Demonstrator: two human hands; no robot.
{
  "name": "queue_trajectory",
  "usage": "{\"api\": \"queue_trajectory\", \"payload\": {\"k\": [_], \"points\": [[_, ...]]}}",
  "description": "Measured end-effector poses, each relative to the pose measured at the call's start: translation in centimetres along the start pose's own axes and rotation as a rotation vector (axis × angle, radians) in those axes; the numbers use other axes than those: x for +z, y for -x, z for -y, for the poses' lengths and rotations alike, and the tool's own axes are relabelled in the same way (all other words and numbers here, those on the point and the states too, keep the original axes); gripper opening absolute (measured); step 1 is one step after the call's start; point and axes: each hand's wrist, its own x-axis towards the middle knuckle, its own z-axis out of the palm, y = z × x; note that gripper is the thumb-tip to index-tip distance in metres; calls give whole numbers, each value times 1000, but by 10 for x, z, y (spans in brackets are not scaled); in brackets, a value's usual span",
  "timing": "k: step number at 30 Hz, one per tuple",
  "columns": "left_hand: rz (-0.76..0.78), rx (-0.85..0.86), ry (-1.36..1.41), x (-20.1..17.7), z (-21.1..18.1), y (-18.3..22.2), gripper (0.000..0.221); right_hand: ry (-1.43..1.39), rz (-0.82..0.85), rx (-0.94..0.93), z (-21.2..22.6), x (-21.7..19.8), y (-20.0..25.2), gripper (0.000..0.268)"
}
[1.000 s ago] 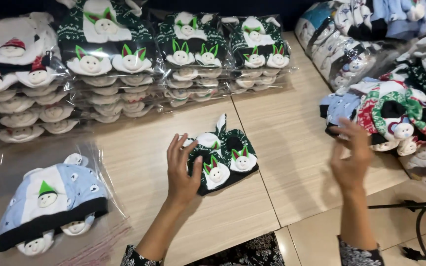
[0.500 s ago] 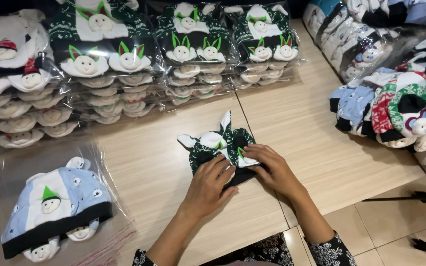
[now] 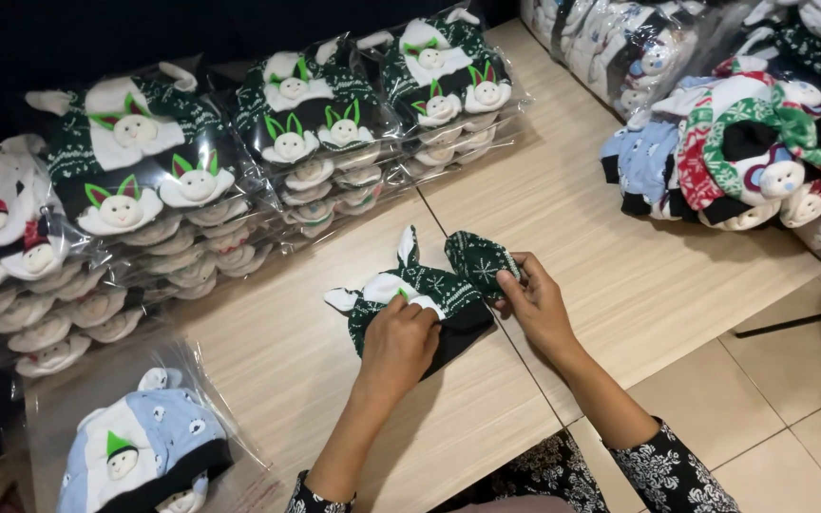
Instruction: Packaging baby hats and booties into clear plastic bags
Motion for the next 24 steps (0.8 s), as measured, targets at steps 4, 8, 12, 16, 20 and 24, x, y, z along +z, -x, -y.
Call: {"api": "queue_trajectory", "payload": {"k": [4, 8, 12, 16, 20, 24], "points": [[238, -232, 236, -46, 2, -29, 9, -90, -124, -111, -7, 4, 7, 26], [299, -455, 420, -48, 14, -36, 19, 510, -125, -1053, -68, 2, 4, 20], [328, -541, 394, -42, 20, -37, 26, 868, 183, -1194, -12, 26, 19, 14], [286, -567, 431, -53, 12, -40, 27, 782, 297, -1192, -4, 23, 18, 10], [151, -508, 472, -68, -1, -43, 19, 785, 374, -1139, -16, 26, 21, 7], [-178, -93, 202, -48, 2, -43, 12, 872, 373, -1092, 2, 30, 28, 13]]}}
